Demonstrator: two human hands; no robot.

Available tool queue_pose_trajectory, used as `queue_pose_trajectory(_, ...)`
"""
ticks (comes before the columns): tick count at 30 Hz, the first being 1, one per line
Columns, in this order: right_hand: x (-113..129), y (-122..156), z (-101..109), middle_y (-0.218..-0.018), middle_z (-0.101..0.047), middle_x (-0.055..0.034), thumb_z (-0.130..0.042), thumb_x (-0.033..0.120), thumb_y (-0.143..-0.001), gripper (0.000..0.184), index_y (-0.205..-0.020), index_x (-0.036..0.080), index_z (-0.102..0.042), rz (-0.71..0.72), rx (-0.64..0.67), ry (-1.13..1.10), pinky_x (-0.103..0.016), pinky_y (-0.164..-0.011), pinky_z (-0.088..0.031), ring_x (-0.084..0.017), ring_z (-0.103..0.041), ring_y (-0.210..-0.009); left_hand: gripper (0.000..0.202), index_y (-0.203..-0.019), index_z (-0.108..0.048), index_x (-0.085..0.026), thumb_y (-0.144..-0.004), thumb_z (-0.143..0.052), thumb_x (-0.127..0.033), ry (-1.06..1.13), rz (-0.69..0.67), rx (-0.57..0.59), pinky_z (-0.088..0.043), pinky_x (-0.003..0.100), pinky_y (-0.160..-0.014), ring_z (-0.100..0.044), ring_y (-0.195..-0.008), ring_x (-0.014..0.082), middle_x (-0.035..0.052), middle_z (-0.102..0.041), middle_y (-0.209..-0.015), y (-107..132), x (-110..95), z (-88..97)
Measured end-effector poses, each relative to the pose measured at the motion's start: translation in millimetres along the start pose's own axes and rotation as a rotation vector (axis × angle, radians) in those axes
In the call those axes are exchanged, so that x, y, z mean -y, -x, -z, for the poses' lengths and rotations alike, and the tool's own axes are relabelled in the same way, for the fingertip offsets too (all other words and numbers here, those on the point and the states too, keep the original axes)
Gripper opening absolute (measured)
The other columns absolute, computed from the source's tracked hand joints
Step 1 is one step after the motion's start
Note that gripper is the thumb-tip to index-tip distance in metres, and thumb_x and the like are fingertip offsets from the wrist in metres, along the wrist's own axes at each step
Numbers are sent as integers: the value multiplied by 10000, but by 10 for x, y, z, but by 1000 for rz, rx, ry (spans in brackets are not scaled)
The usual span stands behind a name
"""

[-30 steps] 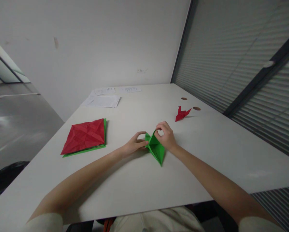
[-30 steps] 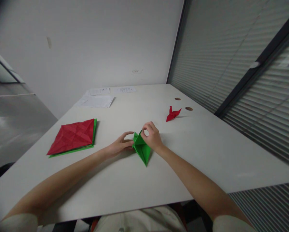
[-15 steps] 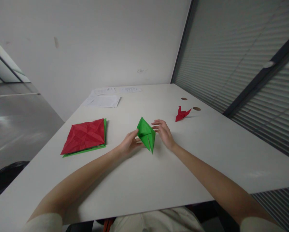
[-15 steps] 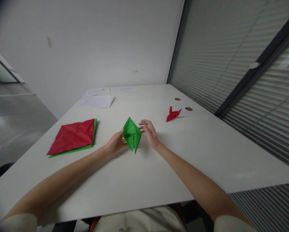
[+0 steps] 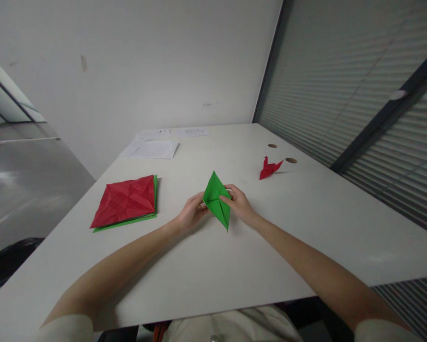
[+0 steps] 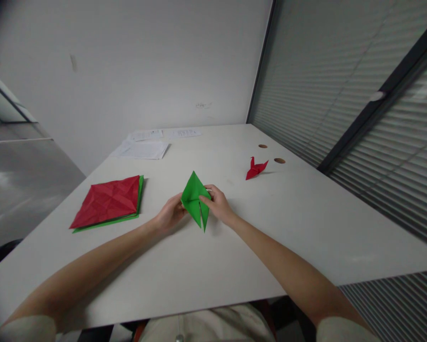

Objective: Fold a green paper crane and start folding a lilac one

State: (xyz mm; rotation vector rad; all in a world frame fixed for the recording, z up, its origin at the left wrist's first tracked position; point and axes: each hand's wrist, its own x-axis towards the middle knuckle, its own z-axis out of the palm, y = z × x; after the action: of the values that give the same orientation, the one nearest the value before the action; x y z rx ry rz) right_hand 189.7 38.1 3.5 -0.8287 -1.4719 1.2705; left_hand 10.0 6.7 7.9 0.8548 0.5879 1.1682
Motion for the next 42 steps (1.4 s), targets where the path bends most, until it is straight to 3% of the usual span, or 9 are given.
queue_pose_trajectory(7,14,38,-60,-641,-566,34,-711,491,-693,332,-744,211,-540,-24,-65,35,-259,-549,-418,-132,-532,-584,365,-763,-702,-111,-665,-789,-452,-102,-85,-151,-453,248,-662,-554,-649,112,27,-633,-689,32,68,-68)
queue_pose_trajectory(14,41,85,-152,-656,-573,22,-711,519,-685,355,-743,198,-571,-56,11,44,-274,-576,-431,-143,-536,-611,407,-698,-667,-109,-668,-767,-503,-229,-149,-265,-400,206,-547,-501,-573,85,-2,-595,-622,24,121,-52)
queue_pose_trajectory(17,10,70,-140,-685,-590,9,-703,538,-689,370,-776,201,-578,-67,-30,13,-287,-592,-456,-160,-554,-644,454,-734,-655,-115,-708,-709,-565,-138,-117,-242,-448,232,-573,-548,-600,112,26,-624,-672,30,116,-80)
queue_pose_trajectory(20,-32,41,-110,-668,-565,13,-674,546,-714,363,-785,209,-559,-57,-107,16,-279,-566,-457,-158,-542,-636,437,-926,-666,-144,-724,-716,-528,-67,-88,-156,-502,268,-661,-619,-734,152,65,-681,-877,54,100,-125)
queue_pose_trajectory(24,-53,19,-84,-776,-553,10,-703,478,-689,355,-872,226,-532,40,-198,100,-271,-592,-466,-155,-547,-695,425,-1066,-655,-175,-713,-770,-383,-251,-161,-103,-515,282,-723,-632,-861,173,84,-681,-1040,77,87,-152)
queue_pose_trajectory(28,21,60,-70,-935,-494,-26,-706,421,-706,283,-859,233,-561,213,-371,336,-318,-690,-485,-173,-533,-817,365,-1015,-673,-159,-704,-775,-320,-452,-284,-193,-514,284,-755,-637,-844,163,89,-688,-1037,61,78,-128)
queue_pose_trajectory(32,111,124,-89,-943,-436,-59,-554,460,-849,286,-761,213,-668,294,-240,492,-385,-847,-466,-202,-505,-924,373,-1047,-652,-167,-712,-758,-290,-545,-289,-215,-522,270,-682,-640,-772,147,84,-689,-1021,53,77,-104)
queue_pose_trajectory(38,59,125,-174,-1179,-380,-77,-693,619,-670,415,-718,207,-723,142,-230,374,-433,-1026,-396,-232,-493,-1048,401,-1123,-621,-186,-746,-724,-272,-673,-322,-131,-522,268,-695,-640,-852,163,87,-678,-1051,92,100,-121)
queue_pose_trajectory(42,73,106,-168,-1213,-378,-75,-699,618,-658,412,-722,212,-735,123,-278,293,-415,-1054,-380,-231,-491,-1087,382,-1134,-605,-191,-772,-699,-268,-698,-344,-79,-515,291,-747,-628,-891,171,89,-657,-1077,116,96,-141)
